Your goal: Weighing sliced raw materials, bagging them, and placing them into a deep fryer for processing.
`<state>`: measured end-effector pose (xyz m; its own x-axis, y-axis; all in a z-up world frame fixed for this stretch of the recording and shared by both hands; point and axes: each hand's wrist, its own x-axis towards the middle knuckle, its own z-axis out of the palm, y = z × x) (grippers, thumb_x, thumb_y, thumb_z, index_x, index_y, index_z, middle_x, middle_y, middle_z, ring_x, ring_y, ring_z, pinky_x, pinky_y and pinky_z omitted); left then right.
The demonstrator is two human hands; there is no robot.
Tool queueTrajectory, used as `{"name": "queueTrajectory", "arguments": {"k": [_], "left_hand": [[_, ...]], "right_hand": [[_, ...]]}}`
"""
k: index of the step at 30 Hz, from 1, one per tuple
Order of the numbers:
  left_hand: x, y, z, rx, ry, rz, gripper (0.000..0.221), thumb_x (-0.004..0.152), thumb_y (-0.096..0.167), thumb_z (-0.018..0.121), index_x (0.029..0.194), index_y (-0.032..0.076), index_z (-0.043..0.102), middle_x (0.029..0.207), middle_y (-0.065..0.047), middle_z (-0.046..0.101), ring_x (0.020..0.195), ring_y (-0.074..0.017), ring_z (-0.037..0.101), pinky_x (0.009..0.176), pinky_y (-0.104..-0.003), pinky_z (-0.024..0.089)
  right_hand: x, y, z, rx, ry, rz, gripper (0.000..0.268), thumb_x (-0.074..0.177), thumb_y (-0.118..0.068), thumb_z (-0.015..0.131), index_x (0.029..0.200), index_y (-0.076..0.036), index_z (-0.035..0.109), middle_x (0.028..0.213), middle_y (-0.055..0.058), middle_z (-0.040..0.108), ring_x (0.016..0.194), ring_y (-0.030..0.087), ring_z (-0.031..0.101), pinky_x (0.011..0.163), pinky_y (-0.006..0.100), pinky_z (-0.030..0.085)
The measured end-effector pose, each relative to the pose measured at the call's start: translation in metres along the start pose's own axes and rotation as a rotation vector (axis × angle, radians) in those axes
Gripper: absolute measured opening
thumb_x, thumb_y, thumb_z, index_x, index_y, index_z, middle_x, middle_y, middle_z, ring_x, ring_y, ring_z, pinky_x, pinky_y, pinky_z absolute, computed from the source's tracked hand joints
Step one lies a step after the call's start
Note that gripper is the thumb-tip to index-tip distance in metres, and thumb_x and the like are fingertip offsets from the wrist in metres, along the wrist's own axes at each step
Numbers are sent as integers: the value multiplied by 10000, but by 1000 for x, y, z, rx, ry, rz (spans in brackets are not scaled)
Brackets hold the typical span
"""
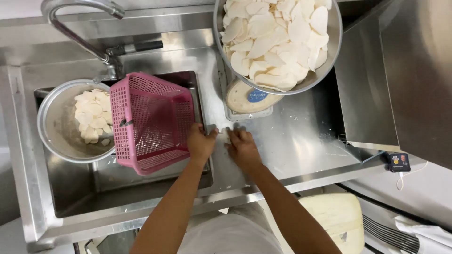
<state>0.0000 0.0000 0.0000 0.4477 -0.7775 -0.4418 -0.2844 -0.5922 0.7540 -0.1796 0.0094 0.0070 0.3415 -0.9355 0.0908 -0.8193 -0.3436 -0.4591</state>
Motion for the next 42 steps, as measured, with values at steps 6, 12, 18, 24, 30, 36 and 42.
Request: {"name": "queueTrajectory", "arguments": {"k": [6, 12, 18, 24, 30, 36, 42], "left_hand": [[-10, 20, -8, 175, -5, 81, 732, 754, 179, 872, 1347, -14, 489, 1294, -262, 548, 1249, -429, 547, 1030, -515, 516], [-34, 17, -7, 244, -3, 479, 449, 743, -31, 737, 1178, 2, 628, 1104, -191, 537, 1070, -402, 557, 906, -469, 500], [-40, 2, -8, 383, -109, 499, 393, 796, 46, 776, 1177, 23, 683, 1084, -157, 561, 1049, -347, 573, 852, -404, 524], [-33, -21, -3, 346, -159, 486, 308, 857, 61, 735, 1162, 55, 700, 1050, -143, 591, 1006, -329, 594, 810, -374, 532], [-50, 7, -19, 395, -177, 547, 249, 875, 106, 752, 1121, 70, 729, 1034, -156, 606, 984, -346, 603, 800, -392, 533], [-47, -6, -8, 439, -205, 558, 117, 899, 79, 705, 1003, 102, 754, 956, -126, 632, 951, -315, 623, 795, -387, 532], [-51, -15, -7, 404, -291, 550, 230, 900, 90, 708, 1117, 145, 758, 973, -78, 713, 968, -285, 665, 837, -393, 556]], "right_hand": [[-2, 7, -9, 129, -73, 192, 231, 914, -236, 751, 1139, -183, 759, 1077, 7, 616, 1063, 284, 665, 879, 398, 593], [24, -7, -8, 135, -98, 255, 295, 975, -197, 673, 1268, -201, 698, 1119, 54, 646, 1066, 313, 687, 869, 410, 610], [42, 3, 9, 147, -326, 222, 277, 914, -164, 725, 1188, -199, 711, 1191, 85, 568, 1146, 351, 643, 918, 430, 599], [46, -7, -12, 89, -508, 242, 340, 971, -142, 649, 1308, -189, 651, 1268, 104, 573, 1283, 332, 567, 1028, 416, 546], [40, -7, -14, 37, -524, 244, 190, 966, -188, 667, 1144, -134, 703, 1245, 102, 601, 1266, 335, 576, 1006, 412, 540], [16, -11, -45, 331, -385, 448, 179, 896, -183, 702, 1068, -133, 703, 1034, 139, 720, 1039, 375, 700, 888, 495, 570], [-15, -8, -105, 771, 90, 410, 221, 808, 44, 771, 989, -74, 724, 812, 106, 716, 813, 186, 665, 782, 353, 563]]}}
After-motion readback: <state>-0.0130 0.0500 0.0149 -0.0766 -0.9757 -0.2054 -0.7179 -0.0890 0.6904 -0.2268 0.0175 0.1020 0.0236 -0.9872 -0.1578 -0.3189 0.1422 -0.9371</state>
